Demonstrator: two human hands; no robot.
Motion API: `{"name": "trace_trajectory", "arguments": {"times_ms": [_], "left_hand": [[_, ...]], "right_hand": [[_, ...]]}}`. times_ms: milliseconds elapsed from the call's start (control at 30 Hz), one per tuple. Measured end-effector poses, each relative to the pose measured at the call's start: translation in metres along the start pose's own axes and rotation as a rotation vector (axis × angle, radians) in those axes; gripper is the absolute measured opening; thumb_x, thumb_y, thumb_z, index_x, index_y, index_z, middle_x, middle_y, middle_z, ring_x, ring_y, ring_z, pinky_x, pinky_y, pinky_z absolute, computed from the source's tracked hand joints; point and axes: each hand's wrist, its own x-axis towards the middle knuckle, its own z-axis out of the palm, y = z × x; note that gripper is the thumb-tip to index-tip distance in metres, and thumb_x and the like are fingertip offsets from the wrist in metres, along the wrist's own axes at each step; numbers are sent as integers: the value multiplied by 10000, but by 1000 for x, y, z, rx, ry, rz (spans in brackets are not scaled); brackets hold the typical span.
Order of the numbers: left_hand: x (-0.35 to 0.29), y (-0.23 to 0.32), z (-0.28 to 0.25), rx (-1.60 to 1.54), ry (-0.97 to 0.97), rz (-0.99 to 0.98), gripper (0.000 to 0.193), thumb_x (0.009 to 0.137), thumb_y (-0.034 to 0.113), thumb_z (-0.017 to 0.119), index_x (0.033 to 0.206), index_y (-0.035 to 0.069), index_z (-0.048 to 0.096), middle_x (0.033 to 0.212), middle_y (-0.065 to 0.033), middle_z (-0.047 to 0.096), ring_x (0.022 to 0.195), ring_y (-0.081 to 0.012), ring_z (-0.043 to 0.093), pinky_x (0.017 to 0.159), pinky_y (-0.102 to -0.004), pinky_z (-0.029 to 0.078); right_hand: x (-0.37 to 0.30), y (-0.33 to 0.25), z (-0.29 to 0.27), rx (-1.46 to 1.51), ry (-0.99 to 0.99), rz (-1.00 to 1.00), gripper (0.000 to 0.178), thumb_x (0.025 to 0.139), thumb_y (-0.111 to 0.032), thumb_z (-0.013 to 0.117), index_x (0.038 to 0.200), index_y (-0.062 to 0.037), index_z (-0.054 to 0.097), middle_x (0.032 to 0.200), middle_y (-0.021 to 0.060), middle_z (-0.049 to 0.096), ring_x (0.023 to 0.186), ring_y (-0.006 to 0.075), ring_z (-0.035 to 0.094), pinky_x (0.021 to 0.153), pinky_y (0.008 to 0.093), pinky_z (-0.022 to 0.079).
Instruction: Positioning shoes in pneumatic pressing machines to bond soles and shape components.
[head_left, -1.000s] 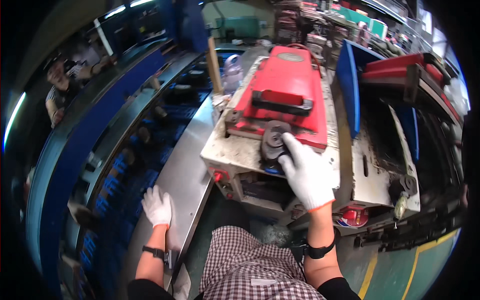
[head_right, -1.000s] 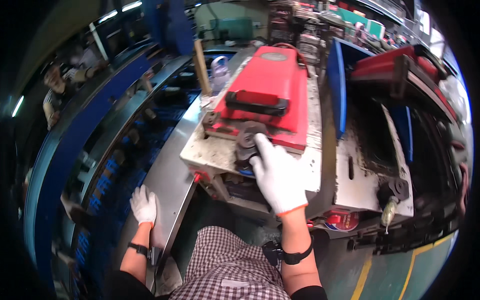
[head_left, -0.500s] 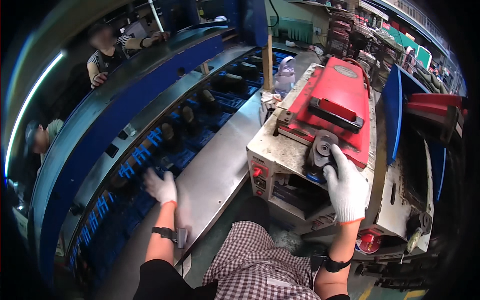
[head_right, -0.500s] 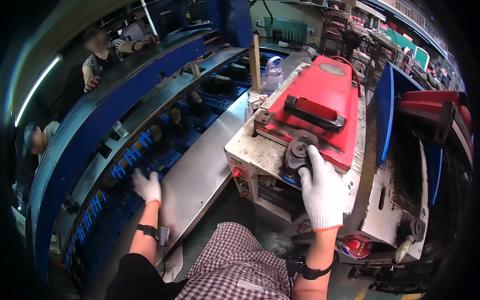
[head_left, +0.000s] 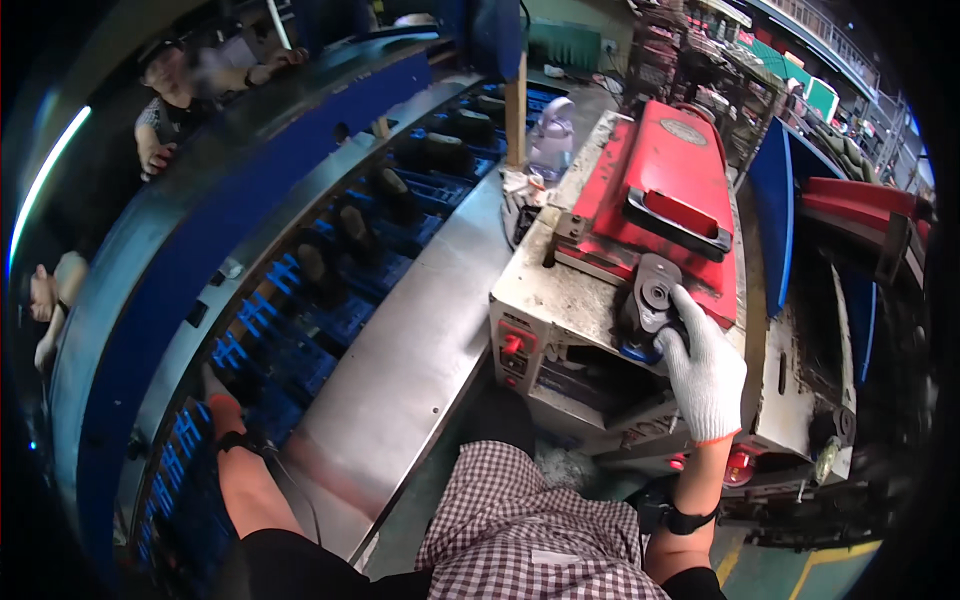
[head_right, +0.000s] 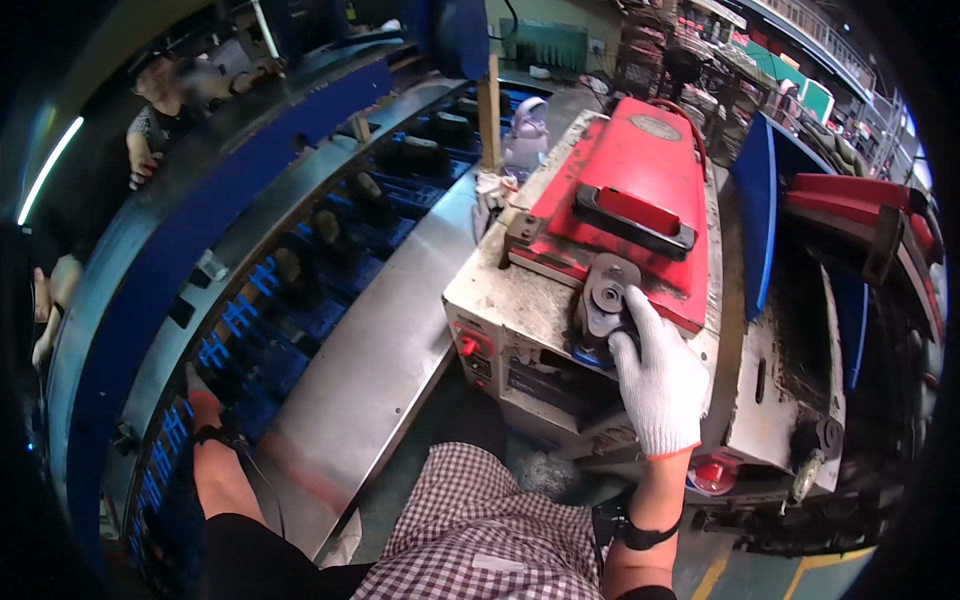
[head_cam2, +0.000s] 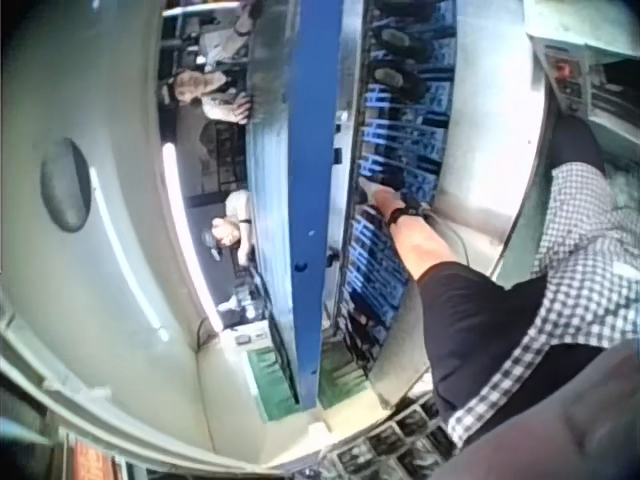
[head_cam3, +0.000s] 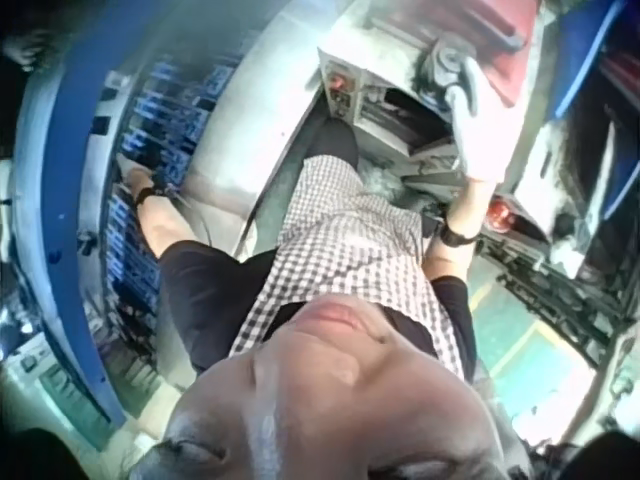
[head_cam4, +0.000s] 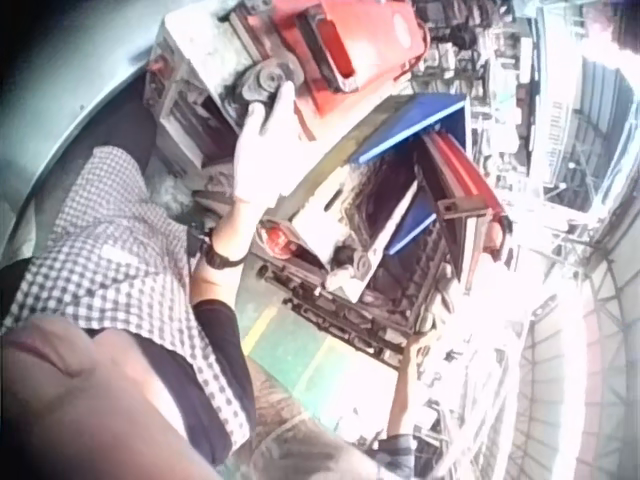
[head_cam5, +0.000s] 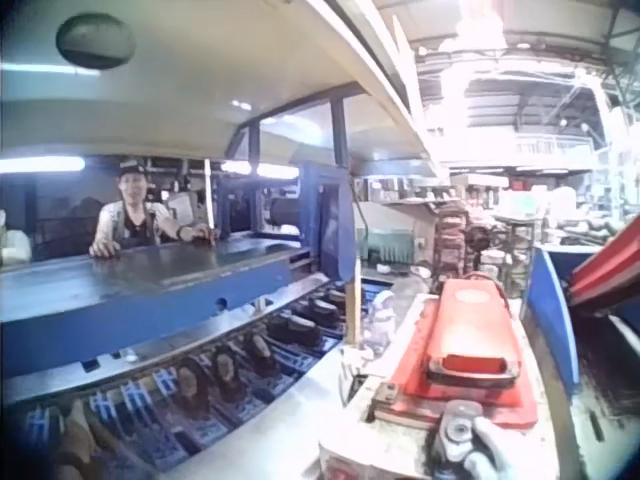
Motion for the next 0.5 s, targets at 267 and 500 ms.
{"name": "trace_trajectory", "arguments": {"times_ms": [267,500], "left_hand": [[28,-5,-18,684,-451,823,626,980,137,618,1578,61,450,1460,-175,594,1282,-307,600,1071,-442,502],[28,-14,-45,878,-254,794,904,736,74,777,1570,126,433,1507,-173,516,1380,-360,486,1152,-655,393]], "right_hand": [[-1,-4,1,-109,-5,49,499,926,-248,761,1411,-173,672,1074,131,763,948,319,746,815,412,587],[-5,0,6,-144,-12,58,496,960,-255,716,1434,-157,611,963,144,686,858,336,717,744,468,557]]}}
